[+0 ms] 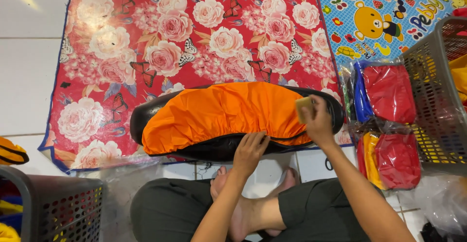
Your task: The person applies an orange fabric protective cover to a black seat and then places the covered seat into a clear plastic bag.
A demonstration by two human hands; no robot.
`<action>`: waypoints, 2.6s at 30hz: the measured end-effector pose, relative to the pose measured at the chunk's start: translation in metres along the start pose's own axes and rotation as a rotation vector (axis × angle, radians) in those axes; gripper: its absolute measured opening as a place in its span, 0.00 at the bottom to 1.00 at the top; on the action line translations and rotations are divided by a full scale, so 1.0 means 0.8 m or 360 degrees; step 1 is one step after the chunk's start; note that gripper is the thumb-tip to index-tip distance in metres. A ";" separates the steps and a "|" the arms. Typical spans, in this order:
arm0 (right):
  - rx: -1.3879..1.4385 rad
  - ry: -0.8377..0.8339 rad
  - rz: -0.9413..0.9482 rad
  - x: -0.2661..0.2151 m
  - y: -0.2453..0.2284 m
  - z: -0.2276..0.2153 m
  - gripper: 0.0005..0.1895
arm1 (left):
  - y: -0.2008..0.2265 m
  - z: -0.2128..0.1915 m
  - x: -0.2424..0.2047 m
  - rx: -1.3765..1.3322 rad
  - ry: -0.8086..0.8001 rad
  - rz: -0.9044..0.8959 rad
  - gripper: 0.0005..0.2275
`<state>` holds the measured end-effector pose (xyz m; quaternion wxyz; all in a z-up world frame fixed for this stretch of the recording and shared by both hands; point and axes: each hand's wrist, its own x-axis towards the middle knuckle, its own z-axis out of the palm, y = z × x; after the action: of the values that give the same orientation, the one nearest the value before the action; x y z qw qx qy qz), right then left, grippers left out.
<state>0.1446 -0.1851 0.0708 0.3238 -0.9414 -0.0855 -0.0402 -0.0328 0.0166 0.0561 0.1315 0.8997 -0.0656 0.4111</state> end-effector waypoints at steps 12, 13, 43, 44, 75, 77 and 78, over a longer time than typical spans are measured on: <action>-0.0890 -0.0744 -0.1812 0.090 -0.002 0.046 0.17 | -0.010 0.047 -0.046 -0.0124 -0.0120 -0.0299 0.07; -0.0857 -0.0725 -0.1316 0.103 0.002 0.037 0.22 | -0.011 0.045 -0.044 -0.0119 -0.0143 -0.0298 0.07; -0.0786 -0.0406 -0.2515 0.040 -0.082 0.105 0.17 | 0.009 0.042 -0.077 0.0111 -0.0540 -0.0386 0.21; -0.0791 -0.0292 -0.2497 0.058 -0.083 0.108 0.15 | 0.009 0.044 -0.078 0.0115 -0.0585 -0.0404 0.21; 0.0140 -0.0303 -0.0839 0.009 -0.120 0.103 0.27 | -0.080 -0.016 -0.087 0.0226 -0.0343 -0.0365 0.20; -0.0084 -0.0434 -0.1181 -0.005 -0.084 0.132 0.29 | -0.087 -0.014 -0.095 0.0149 -0.0257 -0.0364 0.17; -0.0087 -0.0440 -0.1178 -0.010 -0.101 0.128 0.29 | -0.089 -0.013 -0.094 0.0144 -0.0260 -0.0369 0.17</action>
<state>0.1238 -0.0601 0.0378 0.2476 -0.8519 -0.4606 -0.0293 -0.0737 0.0882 -0.0075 0.1315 0.9367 0.0469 0.3211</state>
